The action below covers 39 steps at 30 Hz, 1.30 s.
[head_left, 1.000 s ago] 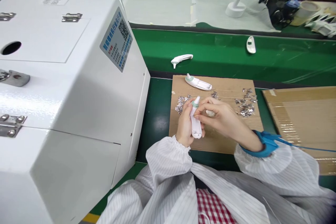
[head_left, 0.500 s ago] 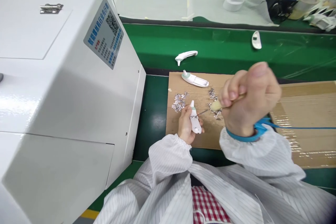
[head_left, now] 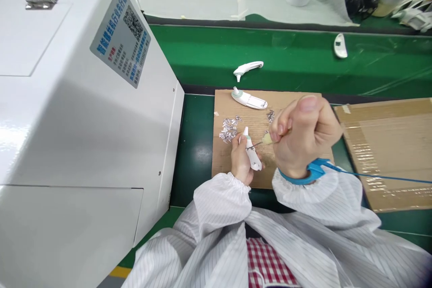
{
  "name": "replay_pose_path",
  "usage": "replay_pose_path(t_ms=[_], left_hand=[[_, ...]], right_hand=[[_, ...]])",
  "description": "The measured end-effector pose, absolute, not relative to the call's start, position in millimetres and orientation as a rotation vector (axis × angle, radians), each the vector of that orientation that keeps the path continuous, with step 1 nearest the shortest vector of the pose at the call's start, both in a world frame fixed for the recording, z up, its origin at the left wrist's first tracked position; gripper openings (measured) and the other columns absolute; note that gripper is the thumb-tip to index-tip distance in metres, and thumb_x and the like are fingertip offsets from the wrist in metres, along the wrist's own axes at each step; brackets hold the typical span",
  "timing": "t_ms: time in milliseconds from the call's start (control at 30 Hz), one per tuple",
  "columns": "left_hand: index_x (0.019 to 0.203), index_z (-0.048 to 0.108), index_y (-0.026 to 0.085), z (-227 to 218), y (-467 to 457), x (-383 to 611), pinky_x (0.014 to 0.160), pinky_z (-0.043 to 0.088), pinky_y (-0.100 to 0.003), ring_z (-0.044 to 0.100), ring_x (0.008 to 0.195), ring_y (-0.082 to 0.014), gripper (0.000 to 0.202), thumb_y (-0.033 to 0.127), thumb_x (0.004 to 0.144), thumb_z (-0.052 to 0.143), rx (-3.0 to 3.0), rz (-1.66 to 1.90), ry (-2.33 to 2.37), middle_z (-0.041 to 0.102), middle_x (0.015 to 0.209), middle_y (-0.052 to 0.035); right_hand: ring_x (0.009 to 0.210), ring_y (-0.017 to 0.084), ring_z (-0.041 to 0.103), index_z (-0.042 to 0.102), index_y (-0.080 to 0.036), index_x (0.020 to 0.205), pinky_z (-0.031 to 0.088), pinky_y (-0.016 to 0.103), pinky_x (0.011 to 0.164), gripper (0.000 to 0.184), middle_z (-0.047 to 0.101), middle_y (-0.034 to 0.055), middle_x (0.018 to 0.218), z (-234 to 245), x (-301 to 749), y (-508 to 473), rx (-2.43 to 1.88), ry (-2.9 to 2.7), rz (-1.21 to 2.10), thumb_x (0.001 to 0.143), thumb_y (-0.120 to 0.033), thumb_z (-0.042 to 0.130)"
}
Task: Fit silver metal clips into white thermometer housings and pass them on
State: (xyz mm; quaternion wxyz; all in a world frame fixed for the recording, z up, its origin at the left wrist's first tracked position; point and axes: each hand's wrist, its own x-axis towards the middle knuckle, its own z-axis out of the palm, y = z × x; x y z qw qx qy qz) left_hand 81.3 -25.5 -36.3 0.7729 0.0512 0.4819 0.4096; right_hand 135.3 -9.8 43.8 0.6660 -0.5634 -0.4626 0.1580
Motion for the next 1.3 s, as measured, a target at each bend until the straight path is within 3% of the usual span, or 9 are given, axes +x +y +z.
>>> replay_pose_path(t_ms=[133, 333, 433, 533, 633, 1000, 1300], left_hand=[[0.107, 0.048, 0.024, -40.9, -26.1, 85.8, 0.054, 0.046, -0.023, 0.051, 0.049, -0.0083, 0.013, 0.029, 0.095, 0.048, 0.11, 0.97, 1.095, 0.054, 0.074, 0.0033], [0.116, 0.046, 0.025, -48.6, -25.0, 81.3, 0.046, 0.042, -0.025, 0.049, 0.048, -0.0113, 0.03, 0.04, 0.091, 0.054, 0.095, 0.892, 1.021, 0.051, 0.07, 0.0031], [0.11, 0.044, 0.025, -45.1, -24.8, 76.3, 0.039, 0.038, -0.021, 0.046, 0.043, -0.0096, 0.024, 0.039, 0.091, 0.051, 0.108, 0.89, 0.967, 0.05, 0.071, 0.0039], [0.102, 0.041, 0.025, -39.8, -24.5, 73.1, 0.034, 0.037, -0.019, 0.046, 0.041, -0.009, 0.014, 0.034, 0.093, 0.046, 0.107, 0.887, 0.918, 0.05, 0.072, 0.0044], [0.104, 0.04, 0.025, -37.3, -24.5, 72.7, 0.032, 0.037, -0.019, 0.047, 0.04, -0.0092, 0.011, 0.032, 0.095, 0.041, 0.1, 0.89, 0.923, 0.049, 0.071, 0.0044], [0.11, 0.039, 0.025, -35.1, -23.9, 74.1, 0.029, 0.036, -0.02, 0.046, 0.039, -0.0092, 0.014, 0.029, 0.097, 0.038, 0.101, 0.884, 0.941, 0.049, 0.075, 0.0036], [0.105, 0.041, 0.025, -38.1, -25.3, 70.7, 0.03, 0.035, -0.019, 0.045, 0.038, -0.0084, 0.013, 0.031, 0.094, 0.045, 0.093, 0.886, 0.932, 0.05, 0.072, 0.0044]], right_hand=[[0.043, 0.017, 0.042, 0.042, -0.029, 0.065, 0.038, 0.035, 0.044, 0.047, 0.036, -0.001, 0.051, 39.4, 132.6, -19.8, -1.452, -1.102, 0.362, 0.093, -0.066, 0.033], [0.056, 0.017, 0.057, 0.044, -0.029, 0.078, 0.047, 0.033, 0.049, 0.03, 0.056, 0.0, 0.068, 34.9, 143.0, -15.2, -1.035, -1.272, 0.656, 0.087, -0.055, 0.055], [0.045, 0.013, 0.05, 0.041, -0.029, 0.083, 0.041, 0.029, 0.042, 0.031, 0.054, -0.0018, 0.066, 37.1, 152.2, -5.6, -1.115, -1.206, 0.576, 0.088, -0.057, 0.055], [0.035, 0.01, 0.034, 0.036, -0.028, 0.078, 0.028, 0.026, 0.035, 0.035, 0.04, -0.006, 0.054, 37.8, 156.2, 3.0, -1.136, -1.048, 0.412, 0.091, -0.059, 0.047], [0.033, 0.009, 0.028, 0.037, -0.027, 0.073, 0.022, 0.024, 0.033, 0.036, 0.035, -0.0072, 0.05, 35.8, 154.9, 6.9, -0.995, -0.987, 0.477, 0.093, -0.054, 0.048], [0.032, 0.007, 0.026, 0.04, -0.026, 0.07, 0.019, 0.025, 0.032, 0.031, 0.038, -0.0077, 0.049, 33.3, 149.1, 7.3, -0.986, -0.885, 0.569, 0.093, -0.043, 0.051], [0.033, 0.009, 0.032, 0.041, -0.026, 0.069, 0.023, 0.026, 0.033, 0.033, 0.041, -0.0069, 0.051, 35.9, 148.1, 6.2, -1.011, -0.96, 0.665, 0.091, -0.047, 0.054]])
